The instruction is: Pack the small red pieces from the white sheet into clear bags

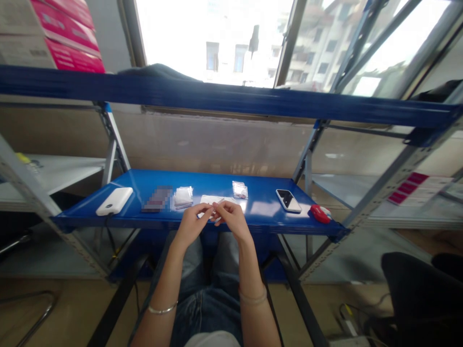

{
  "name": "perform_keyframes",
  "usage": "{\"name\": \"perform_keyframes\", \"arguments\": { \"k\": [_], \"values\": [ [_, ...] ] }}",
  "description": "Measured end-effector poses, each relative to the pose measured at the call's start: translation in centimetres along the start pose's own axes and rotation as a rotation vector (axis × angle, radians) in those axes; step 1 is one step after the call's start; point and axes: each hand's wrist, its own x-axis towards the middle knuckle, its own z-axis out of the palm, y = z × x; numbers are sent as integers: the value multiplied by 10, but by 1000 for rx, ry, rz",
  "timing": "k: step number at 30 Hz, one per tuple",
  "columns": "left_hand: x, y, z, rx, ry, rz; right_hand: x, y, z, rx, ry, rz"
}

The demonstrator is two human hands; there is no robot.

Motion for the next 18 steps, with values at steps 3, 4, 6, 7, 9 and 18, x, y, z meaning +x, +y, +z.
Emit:
{"name": "perform_keyframes", "arguments": {
  "k": [3, 4, 6, 7, 9, 18],
  "values": [
    [0, 0, 2, -20, 16, 6, -1, -1, 1, -6, -36, 5],
    [0, 0, 3, -43, 21, 3, -1, -2, 1, -3, -50, 3],
    [0, 0, 4, -99, 21, -14, -2, -4, 0, 6, -75, -6],
    [0, -1, 5, -128, 16, -26, -2, -4, 0, 10, -88, -10],
    [0, -2, 4, -177, 6, -57, -2, -4, 0, 15, -101, -16],
    [4, -11, 5, -242, 89, -120, 3, 5, 3, 11, -49, -68]
  ]
}}
